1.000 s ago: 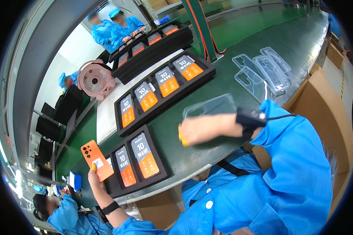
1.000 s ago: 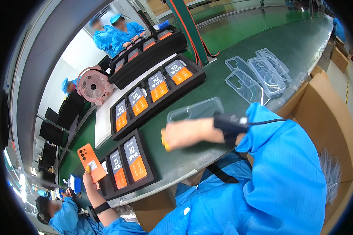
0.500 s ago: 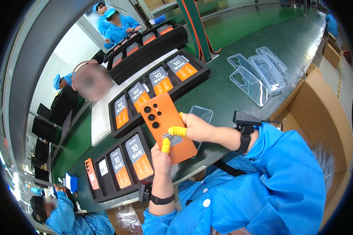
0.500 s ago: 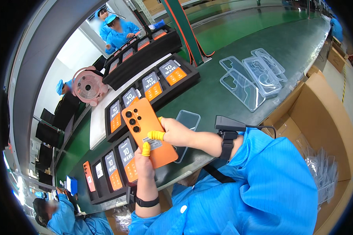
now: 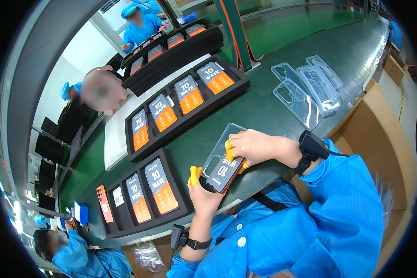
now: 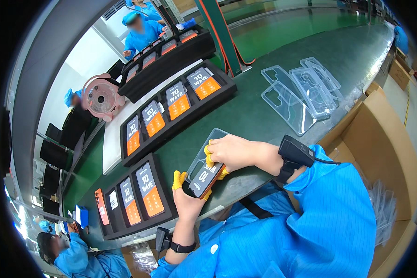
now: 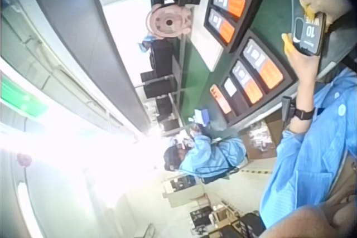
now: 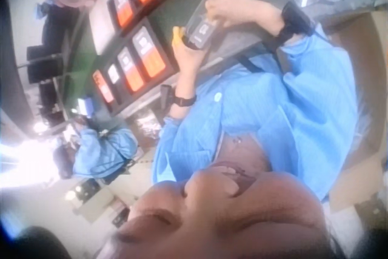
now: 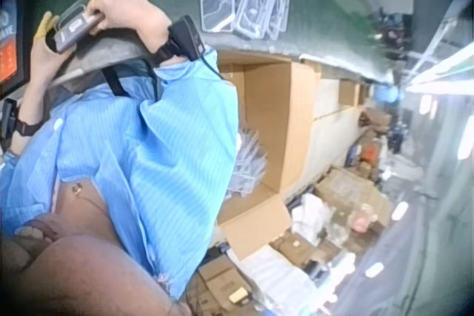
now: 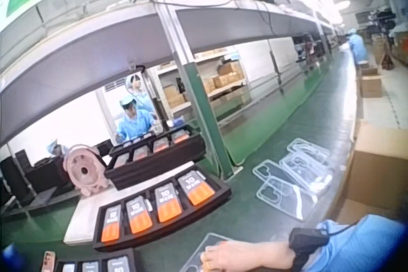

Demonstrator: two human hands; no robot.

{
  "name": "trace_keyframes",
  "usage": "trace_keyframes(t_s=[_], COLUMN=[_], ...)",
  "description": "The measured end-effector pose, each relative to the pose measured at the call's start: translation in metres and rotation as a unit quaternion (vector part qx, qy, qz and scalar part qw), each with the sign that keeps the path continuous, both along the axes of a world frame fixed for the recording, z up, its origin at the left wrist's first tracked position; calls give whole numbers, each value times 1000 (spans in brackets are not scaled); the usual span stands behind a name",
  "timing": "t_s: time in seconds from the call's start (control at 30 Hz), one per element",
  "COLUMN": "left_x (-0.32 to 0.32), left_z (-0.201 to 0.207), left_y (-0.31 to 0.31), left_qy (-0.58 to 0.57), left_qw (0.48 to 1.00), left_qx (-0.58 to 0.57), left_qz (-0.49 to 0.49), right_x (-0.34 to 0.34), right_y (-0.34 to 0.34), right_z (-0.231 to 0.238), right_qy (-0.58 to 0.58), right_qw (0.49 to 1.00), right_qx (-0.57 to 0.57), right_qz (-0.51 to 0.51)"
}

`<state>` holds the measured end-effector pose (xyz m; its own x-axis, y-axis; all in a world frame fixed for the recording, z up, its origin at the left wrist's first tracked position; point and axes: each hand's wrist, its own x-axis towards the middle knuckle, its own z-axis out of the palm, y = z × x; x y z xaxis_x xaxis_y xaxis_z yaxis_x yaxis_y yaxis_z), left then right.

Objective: Putting smartphones into clear plastic protective cases on an assembly line.

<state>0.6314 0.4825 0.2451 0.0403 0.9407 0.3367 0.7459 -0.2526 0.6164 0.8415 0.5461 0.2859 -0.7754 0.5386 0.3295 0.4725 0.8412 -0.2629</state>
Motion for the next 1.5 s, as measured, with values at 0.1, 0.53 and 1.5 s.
trace_keyframes(t_s=[0.1, 0.53, 1.5], left_x=[-2, -4, -14], left_z=[-2, 12, 29], left_y=[0, -6, -20], left_qy=[-30, -49, -296], left_qw=[1000, 998, 938], left_qx=[2, 24, -63], left_qz=[4, -32, -171], right_x=[-1, -9, -29], right_y=[6, 18, -28], right_z=[4, -12, -14], right_qy=[17, 49, 107], right_qw=[1000, 997, 975], right_qx=[-10, -46, 34], right_qz=[21, -33, -193])
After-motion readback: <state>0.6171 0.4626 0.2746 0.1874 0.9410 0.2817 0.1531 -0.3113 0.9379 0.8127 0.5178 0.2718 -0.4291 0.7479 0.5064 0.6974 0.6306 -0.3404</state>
